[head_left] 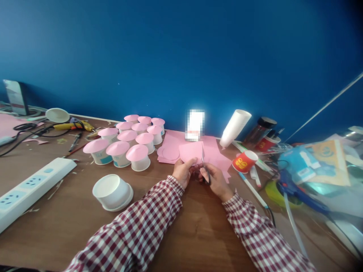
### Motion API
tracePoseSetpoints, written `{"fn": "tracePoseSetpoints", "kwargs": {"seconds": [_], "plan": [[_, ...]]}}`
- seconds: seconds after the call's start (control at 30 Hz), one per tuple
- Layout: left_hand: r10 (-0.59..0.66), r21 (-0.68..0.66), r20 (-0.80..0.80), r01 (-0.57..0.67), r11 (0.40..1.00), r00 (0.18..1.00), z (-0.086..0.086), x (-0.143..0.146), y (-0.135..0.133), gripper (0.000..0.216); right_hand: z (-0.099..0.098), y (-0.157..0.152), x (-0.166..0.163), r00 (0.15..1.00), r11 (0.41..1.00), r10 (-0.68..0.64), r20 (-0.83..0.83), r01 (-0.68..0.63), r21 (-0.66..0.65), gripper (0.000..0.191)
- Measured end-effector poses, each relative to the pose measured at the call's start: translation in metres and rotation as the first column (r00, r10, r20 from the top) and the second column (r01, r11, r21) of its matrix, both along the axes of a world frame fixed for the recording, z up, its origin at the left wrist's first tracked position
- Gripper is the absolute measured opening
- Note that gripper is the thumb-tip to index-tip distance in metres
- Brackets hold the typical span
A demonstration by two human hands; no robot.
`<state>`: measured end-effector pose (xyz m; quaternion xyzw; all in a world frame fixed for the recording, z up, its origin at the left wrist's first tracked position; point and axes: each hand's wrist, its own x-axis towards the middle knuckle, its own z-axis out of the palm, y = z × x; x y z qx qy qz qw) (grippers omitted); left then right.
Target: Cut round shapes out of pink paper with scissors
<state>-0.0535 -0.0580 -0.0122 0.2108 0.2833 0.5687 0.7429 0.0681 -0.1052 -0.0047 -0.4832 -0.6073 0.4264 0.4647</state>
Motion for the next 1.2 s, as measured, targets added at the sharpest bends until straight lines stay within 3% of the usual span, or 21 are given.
{"fn": "tracePoseSetpoints", "kwargs": {"seconds": [1.2], "plan": [[-0.006, -0.025, -0.042, 0.005, 1.000, 0.999, 0.0013, 0.0001, -0.0010, 0.026, -0.0036, 0.0011, 0.0015, 0.999, 1.000, -0.021, 0.029, 0.021, -0.005, 0.032]]}}
